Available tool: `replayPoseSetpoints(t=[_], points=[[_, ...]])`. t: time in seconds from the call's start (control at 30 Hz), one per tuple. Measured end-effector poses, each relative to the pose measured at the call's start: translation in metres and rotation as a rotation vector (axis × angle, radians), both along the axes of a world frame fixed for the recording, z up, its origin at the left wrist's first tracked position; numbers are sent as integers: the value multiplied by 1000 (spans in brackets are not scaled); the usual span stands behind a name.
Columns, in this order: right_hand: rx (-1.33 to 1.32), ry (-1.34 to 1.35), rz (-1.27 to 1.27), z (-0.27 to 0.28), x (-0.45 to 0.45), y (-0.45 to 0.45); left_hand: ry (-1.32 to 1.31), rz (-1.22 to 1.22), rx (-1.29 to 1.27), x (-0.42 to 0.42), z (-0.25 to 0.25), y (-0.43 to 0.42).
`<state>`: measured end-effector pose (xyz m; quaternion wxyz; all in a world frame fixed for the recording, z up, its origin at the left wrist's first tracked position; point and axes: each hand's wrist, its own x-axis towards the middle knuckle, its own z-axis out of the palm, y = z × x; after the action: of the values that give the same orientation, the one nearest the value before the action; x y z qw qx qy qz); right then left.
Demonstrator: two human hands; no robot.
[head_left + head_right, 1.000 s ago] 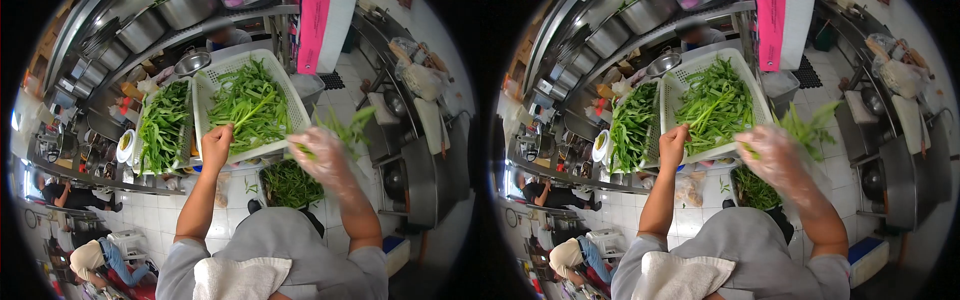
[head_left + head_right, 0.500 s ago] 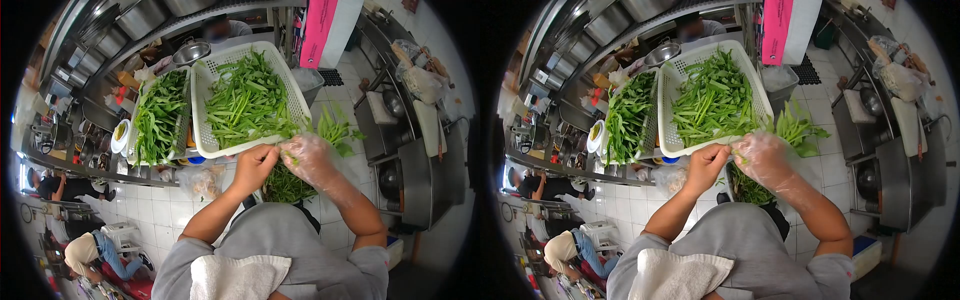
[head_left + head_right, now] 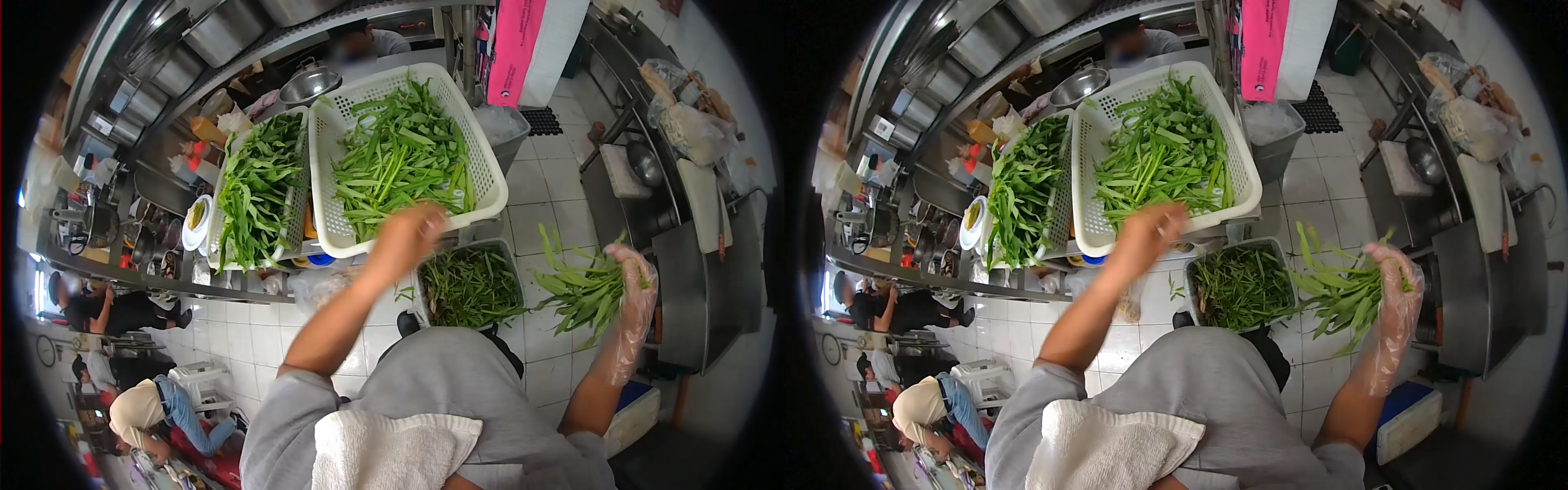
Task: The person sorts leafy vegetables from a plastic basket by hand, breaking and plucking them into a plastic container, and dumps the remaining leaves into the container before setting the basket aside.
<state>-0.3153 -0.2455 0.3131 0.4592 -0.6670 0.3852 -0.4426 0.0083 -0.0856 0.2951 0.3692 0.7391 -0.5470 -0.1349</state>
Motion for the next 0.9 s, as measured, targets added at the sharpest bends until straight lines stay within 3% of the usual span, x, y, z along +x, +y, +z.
replayPoseSetpoints(t=[0.03, 0.07, 0.13, 0.27, 0.37, 0.47, 0.53, 0.67, 0.8, 0.87, 0.9], points=[[78, -72, -17, -7, -5, 2, 142, 126, -24, 22, 0, -11], [77, -77, -17, -8, -6, 4, -223, 124, -47, 57, -9, -24], [141, -239, 129, -9, -8, 7, -324, 296, 209, 99, -34, -49], [195, -257, 190, -6, 4, 17, -456, 359, 441, 121, -89, -68], [93, -107, 226, 1, 15, 23, -467, 461, 565, 142, -111, -80], [130, -103, 223, -3, 18, 24, -291, 307, 528, 173, -83, -73], [121, -112, 223, -2, 21, 25, -123, 340, 262, 190, -58, -58], [166, -103, 257, -5, 30, 23, -17, 356, -24, 171, 41, -22], [241, -105, 305, -6, 50, 26, -15, 357, -184, 166, 13, 0], [220, -82, 367, -11, 57, 26, -37, 428, -39, 161, 11, 14], [187, -72, 417, -12, 63, 23, 68, 475, -207, 160, 25, 17]])
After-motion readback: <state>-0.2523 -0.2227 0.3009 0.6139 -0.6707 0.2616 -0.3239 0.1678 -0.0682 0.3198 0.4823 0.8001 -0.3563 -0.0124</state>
